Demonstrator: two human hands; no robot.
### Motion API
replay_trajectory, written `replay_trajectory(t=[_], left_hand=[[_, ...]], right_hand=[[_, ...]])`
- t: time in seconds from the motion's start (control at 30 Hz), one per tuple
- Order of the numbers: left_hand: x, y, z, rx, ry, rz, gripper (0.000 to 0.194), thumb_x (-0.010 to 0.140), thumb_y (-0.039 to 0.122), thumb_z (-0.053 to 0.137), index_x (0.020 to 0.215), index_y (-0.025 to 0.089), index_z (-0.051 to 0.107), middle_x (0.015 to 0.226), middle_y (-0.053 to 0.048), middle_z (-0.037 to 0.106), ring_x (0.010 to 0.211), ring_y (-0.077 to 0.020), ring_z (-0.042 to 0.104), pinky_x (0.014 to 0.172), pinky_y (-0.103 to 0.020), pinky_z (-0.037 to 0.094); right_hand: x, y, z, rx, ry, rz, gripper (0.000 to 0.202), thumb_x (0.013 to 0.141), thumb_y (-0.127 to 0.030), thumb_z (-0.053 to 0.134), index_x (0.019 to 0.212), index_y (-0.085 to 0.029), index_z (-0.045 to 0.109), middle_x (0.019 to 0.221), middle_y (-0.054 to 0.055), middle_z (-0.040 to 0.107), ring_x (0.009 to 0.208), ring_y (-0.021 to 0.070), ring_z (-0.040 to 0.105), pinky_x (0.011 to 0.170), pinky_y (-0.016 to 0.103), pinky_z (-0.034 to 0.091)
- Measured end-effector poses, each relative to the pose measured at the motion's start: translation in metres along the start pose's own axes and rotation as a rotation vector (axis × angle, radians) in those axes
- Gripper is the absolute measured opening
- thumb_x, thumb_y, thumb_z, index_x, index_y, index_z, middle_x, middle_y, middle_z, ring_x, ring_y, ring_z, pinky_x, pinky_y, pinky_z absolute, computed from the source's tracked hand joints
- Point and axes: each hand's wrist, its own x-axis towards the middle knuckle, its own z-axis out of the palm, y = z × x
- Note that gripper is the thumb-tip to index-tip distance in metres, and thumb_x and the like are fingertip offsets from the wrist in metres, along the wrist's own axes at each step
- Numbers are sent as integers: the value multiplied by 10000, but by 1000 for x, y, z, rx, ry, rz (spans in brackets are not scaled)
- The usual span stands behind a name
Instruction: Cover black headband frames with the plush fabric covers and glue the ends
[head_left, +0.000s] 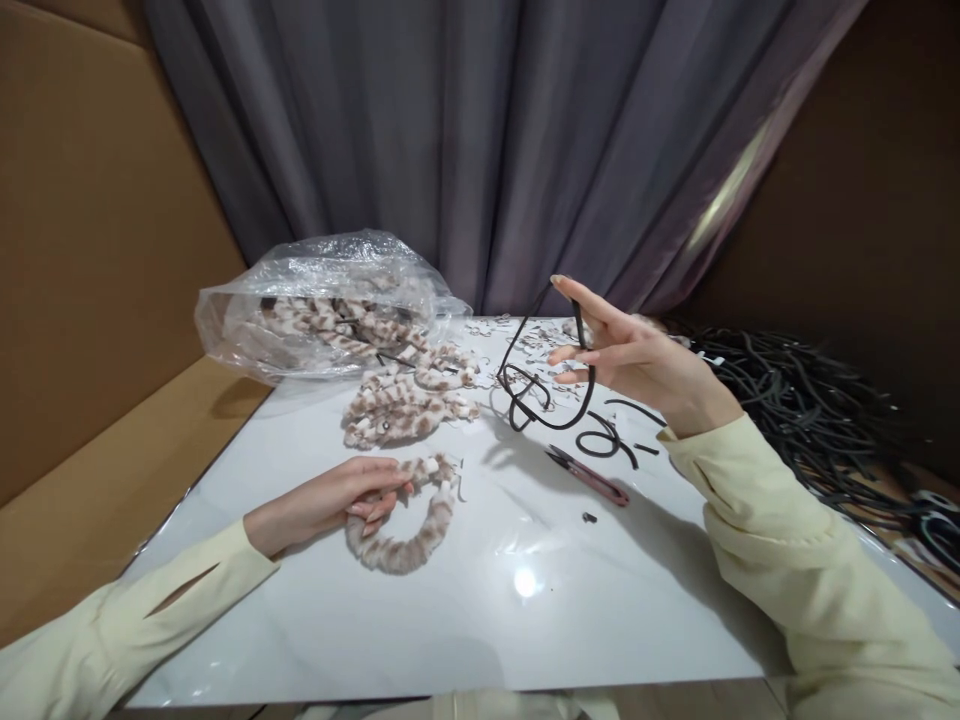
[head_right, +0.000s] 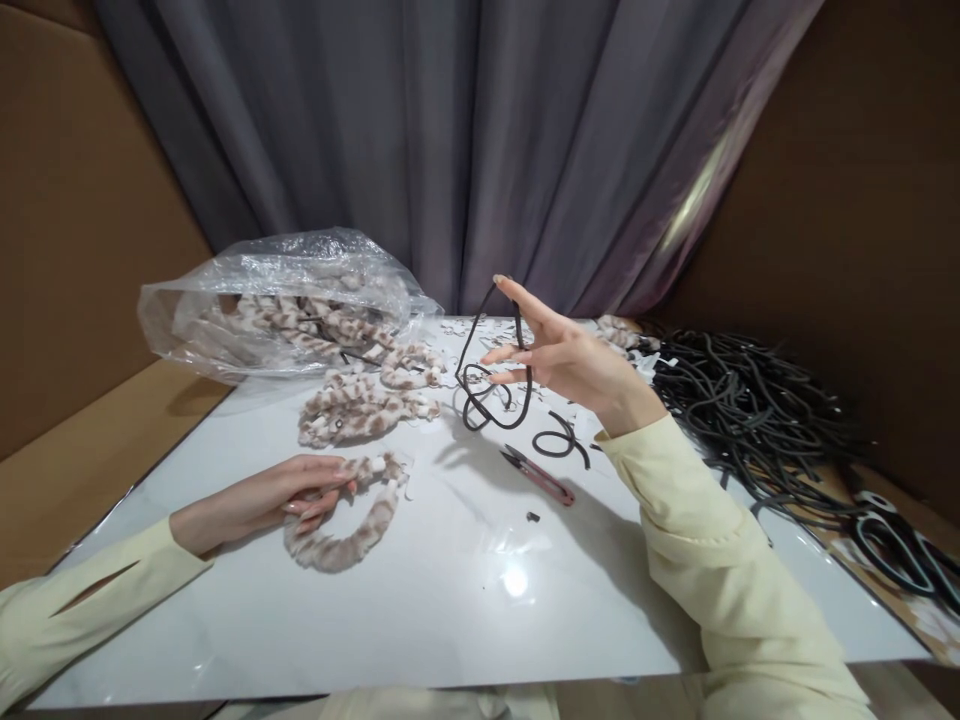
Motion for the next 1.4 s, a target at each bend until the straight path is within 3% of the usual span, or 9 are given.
replay_trajectory(t=[0.17, 0.47, 0.67, 0.77, 0.9, 1.03, 1.2, 1.3, 1.4], left_hand=[[0, 1, 0, -8, 1, -3, 255, 837, 396, 536, 744, 159, 557, 426, 89, 298, 414, -68, 180, 477, -201, 364], [0, 1, 0, -8, -10, -5, 257, 834, 401, 537, 743, 162, 556, 430, 88, 289, 415, -68, 170, 479, -200, 360], [-2, 2, 2, -7, 0, -16, 272, 813, 426, 553, 780, 156, 571, 428, 92, 277, 416, -70, 164, 465, -202, 359], [-2, 1, 2, -8, 1, -14, 272, 811, 424, 556, 803, 153, 577, 425, 96, 263, 417, -70, 160, 466, -202, 365], [-2, 0, 1, -12, -8, -12, 269, 813, 421, 554, 809, 153, 575, 431, 94, 276, 419, -69, 163, 472, -201, 369], [-2, 1, 2, 11, 7, -12, 269, 806, 424, 562, 782, 156, 573, 440, 88, 308, 421, -66, 173, 491, -207, 383], [-2, 2, 2, 15, 1, -6, 282, 807, 435, 557, 779, 156, 577, 436, 87, 304, 421, -69, 196, 501, -218, 396], [-2, 1, 2, 9, 1, -7, 289, 804, 441, 560, 738, 160, 557, 444, 83, 316, 423, -70, 216, 511, -222, 403], [-2, 1, 1, 2, -3, -6, 284, 810, 433, 556, 729, 161, 547, 442, 83, 317, 418, -69, 207, 505, -220, 397]], right_hand=[[2, 8, 0, 49, -110, 49, 797, 672, -44, 587, 1325, -432, 344, 1503, -113, 29, 1013, 224, 618, 805, 363, 570], [4, 20, -4, 34, -253, 121, 925, 674, -88, 613, 1369, -479, 145, 1494, -125, -109, 1075, 252, 581, 363, 112, 508], [7, 24, 0, 23, -313, 82, 965, 669, -72, 647, 1331, -556, 139, 1441, -188, -260, 1238, 269, 428, 635, 206, 584], [6, 22, 4, 8, -265, 45, 926, 651, -89, 685, 1336, -513, 228, 1483, -167, -141, 1268, 256, 388, 893, 328, 510], [5, 22, 6, -6, -102, 13, 582, 706, -232, 686, 1251, -333, 507, 1462, -28, 285, 1210, 243, 462, 930, 345, 460], [11, 29, -1, -132, 155, 74, 249, 726, -379, 669, 835, -159, 716, 962, 84, 689, 897, 190, 622, 765, 272, 480], [19, 45, -11, -658, 81, 307, 317, 636, -422, 711, 515, -154, 592, 543, 32, 616, 582, 144, 553, 575, 250, 413], [21, 58, -10, -987, -59, 360, 258, 631, -353, 701, 523, -158, 573, 548, 37, 607, 556, 161, 539, 538, 258, 377], [22, 71, -2, -1087, -20, 245, 70, 667, -186, 628, 714, -151, 591, 725, 61, 642, 673, 183, 575, 588, 251, 393]])
